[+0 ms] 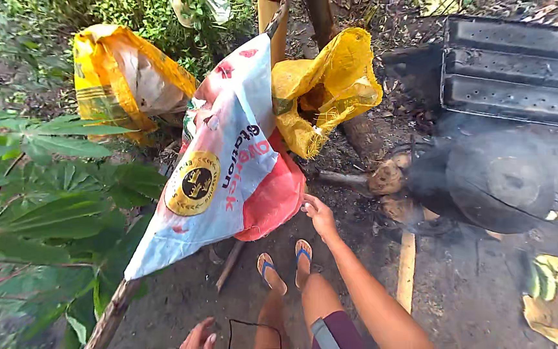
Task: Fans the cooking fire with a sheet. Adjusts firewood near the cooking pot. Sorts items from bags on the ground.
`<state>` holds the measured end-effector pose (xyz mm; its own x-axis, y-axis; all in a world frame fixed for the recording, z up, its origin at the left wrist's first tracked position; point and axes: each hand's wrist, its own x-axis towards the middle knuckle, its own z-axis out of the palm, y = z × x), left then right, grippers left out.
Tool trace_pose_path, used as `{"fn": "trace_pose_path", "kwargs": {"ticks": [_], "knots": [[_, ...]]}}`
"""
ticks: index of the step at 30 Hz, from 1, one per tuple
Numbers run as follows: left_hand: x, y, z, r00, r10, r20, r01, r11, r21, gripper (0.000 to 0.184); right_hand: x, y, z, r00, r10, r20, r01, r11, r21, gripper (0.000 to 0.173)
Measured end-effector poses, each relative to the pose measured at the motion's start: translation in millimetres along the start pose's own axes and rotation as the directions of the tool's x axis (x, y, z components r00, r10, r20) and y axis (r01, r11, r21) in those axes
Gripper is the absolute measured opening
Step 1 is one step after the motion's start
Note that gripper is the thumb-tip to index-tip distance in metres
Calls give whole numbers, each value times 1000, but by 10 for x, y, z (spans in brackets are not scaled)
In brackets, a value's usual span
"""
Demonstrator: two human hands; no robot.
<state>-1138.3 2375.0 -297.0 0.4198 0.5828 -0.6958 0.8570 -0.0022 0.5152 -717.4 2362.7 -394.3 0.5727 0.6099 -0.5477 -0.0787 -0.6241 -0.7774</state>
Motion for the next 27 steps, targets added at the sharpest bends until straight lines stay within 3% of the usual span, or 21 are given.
{"fn": "trace_pose_path", "kwargs": {"ticks": [4, 8, 10, 12, 14, 16, 17, 19, 21, 22, 24, 27], "knots": [[565, 504, -167, 979, 185, 87, -189, 981, 40, 38, 430, -928, -419, 940, -313, -139, 285, 940, -191, 36], [1265, 1129, -223, 934, 348, 85, -355, 929, 103, 32, 1402, -1573, -788, 861, -473, -185, 354, 820, -449, 38], [1686, 1555, -182, 887, 461, -14, -457, 883, 108, 30, 1918, -1739, -847, 939, -333, -84, 210, 751, -626, 42], [2136, 2097, -153, 844, 526, -102, -522, 850, 72, 32, 2294, -1689, -735, 994, -78, 83, 114, 650, -752, 47], [2613, 2744, -153, 813, 552, -186, -558, 829, 22, 34, 2479, -1457, -494, 957, 103, 271, 156, 607, -779, 44], [3174, 3362, -98, 764, 580, -282, -610, 792, -25, 33, 2545, -1258, -319, 881, 136, 454, 261, 661, -704, 41], [3468, 3629, -79, 761, 580, -291, -616, 786, -44, 33, 2535, -1208, -302, 842, 129, 525, 288, 714, -638, 40], [4046, 4031, -145, 838, 517, -173, -537, 839, -91, 36, 2499, -1267, -392, 785, 167, 596, 277, 766, -580, 39], [4511, 4262, -320, 956, 290, -51, -294, 945, -142, 40, 2652, -1442, -529, 751, 255, 609, 294, 697, -654, 35], [4636, 4338, -408, 985, 149, -92, -162, 974, -159, 44, 2795, -1485, -587, 777, 263, 572, 265, 689, -675, 37], [4744, 4417, -590, 957, 48, -286, -79, 992, -98, 47, 3134, -1487, -662, 898, 146, 416, 197, 711, -675, 31], [4866, 4349, -690, 825, 182, -535, -195, 980, 33, 41, 3618, -1406, -613, 961, -3, 275, 187, 741, -645, 40]]}}
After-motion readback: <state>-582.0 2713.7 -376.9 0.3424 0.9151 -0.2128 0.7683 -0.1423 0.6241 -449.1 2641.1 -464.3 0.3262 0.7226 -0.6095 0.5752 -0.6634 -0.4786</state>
